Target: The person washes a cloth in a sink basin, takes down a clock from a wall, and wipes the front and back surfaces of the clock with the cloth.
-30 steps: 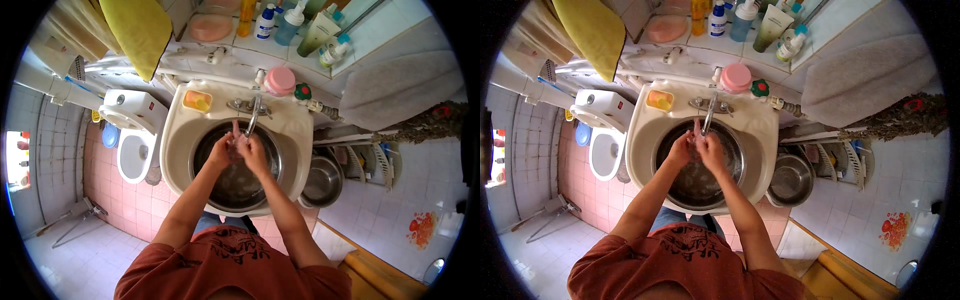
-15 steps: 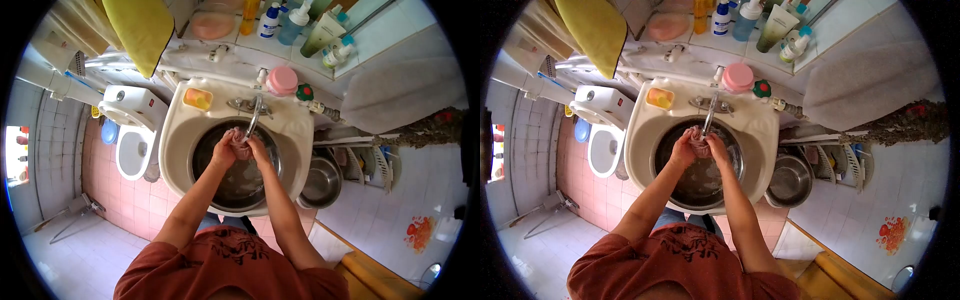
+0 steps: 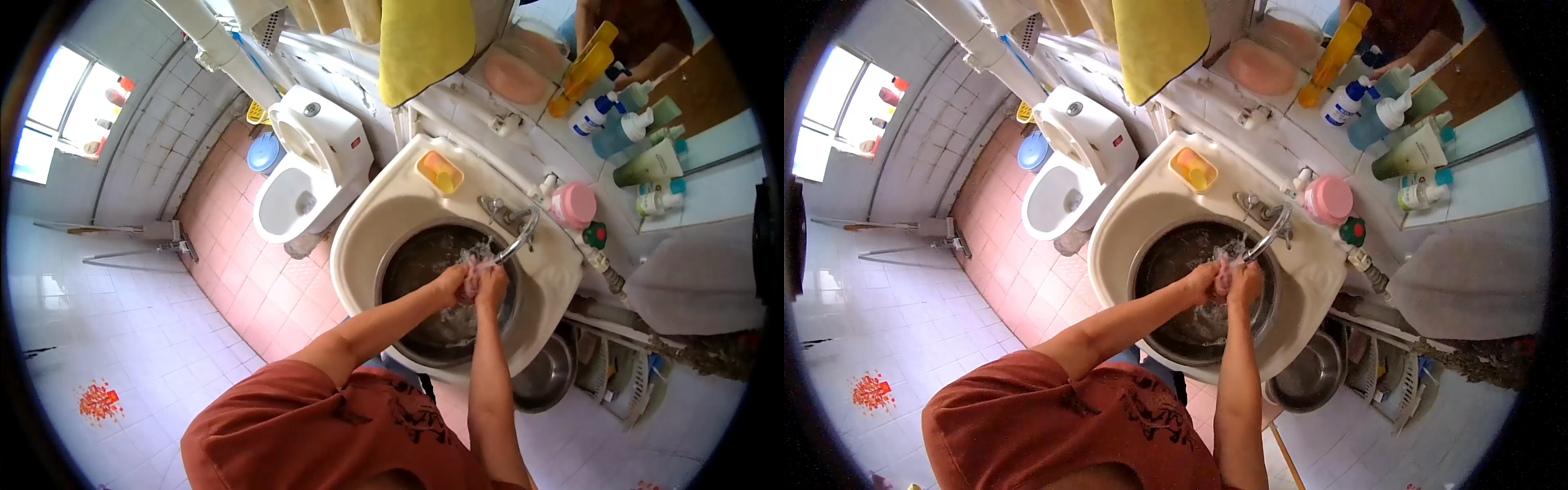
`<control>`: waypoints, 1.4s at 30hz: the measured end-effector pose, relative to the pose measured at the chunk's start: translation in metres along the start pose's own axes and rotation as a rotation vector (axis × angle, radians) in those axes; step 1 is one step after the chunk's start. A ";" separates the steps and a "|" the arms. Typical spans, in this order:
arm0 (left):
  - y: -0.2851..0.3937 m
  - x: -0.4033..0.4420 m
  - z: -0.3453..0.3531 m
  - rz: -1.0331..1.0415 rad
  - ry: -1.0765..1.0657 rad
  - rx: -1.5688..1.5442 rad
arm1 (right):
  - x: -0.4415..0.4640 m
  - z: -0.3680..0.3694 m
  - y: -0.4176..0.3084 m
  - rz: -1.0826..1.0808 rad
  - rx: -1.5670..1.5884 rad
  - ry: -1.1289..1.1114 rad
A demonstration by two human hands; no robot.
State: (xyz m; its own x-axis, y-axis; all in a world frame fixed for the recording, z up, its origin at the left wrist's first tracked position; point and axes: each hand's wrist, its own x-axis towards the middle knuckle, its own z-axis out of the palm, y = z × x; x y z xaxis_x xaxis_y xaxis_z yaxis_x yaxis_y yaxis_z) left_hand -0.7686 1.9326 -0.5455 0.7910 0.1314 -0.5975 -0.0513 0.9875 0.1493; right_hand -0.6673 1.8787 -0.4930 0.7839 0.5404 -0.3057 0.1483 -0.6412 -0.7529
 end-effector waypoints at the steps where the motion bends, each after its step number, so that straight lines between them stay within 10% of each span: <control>1: 0.012 -0.022 0.038 0.019 0.145 -0.018 | -0.006 -0.004 -0.010 -0.084 -0.040 0.053; 4: 0.028 -0.038 0.061 0.082 0.055 -0.067 | 0.003 -0.010 -0.003 -0.373 0.172 0.012; 6: 0.039 -0.045 0.073 0.095 0.187 -0.128 | -0.004 -0.019 -0.012 -0.131 0.417 -0.262; 8: 0.049 -0.051 0.070 0.083 -0.260 -0.159 | -0.030 -0.031 -0.025 -0.460 0.076 -0.105; 10: 0.055 -0.054 0.072 0.116 -0.343 0.003 | -0.023 -0.040 -0.013 -0.344 0.091 -0.194; 12: 0.059 -0.055 0.077 0.164 -0.427 0.161 | -0.025 -0.043 -0.022 0.025 0.839 -0.375; 16: 0.059 -0.058 0.071 0.186 -0.255 0.226 | -0.020 -0.037 -0.016 0.255 1.119 -0.180; 22: 0.050 -0.076 0.077 0.143 -0.109 0.039 | -0.018 -0.029 -0.001 0.158 1.187 -0.294; 28: 0.058 -0.069 0.065 0.193 0.055 0.349 | -0.030 -0.053 -0.016 0.201 0.708 -0.380; 30: 0.064 -0.067 0.056 0.200 0.244 0.605 | -0.040 -0.048 -0.025 -0.438 0.315 0.025; 38: 0.021 -0.005 0.004 -0.312 -0.587 -0.548 | -0.074 -0.011 -0.056 -0.653 -0.122 0.187; 40: 0.016 -0.037 0.043 0.004 0.317 0.191 | -0.036 -0.017 -0.036 -0.200 -0.152 0.186; 42: 0.016 -0.027 0.029 0.071 0.298 0.178 | -0.034 -0.018 -0.038 -0.239 -0.176 0.255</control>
State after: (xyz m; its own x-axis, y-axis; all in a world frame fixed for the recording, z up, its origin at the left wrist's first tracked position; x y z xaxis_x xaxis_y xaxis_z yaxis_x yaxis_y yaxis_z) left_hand -0.7730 1.9427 -0.5041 0.5754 0.2446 -0.7804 0.0285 0.9476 0.3181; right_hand -0.6884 1.8750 -0.4431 0.8364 0.5469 0.0375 0.4285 -0.6096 -0.6669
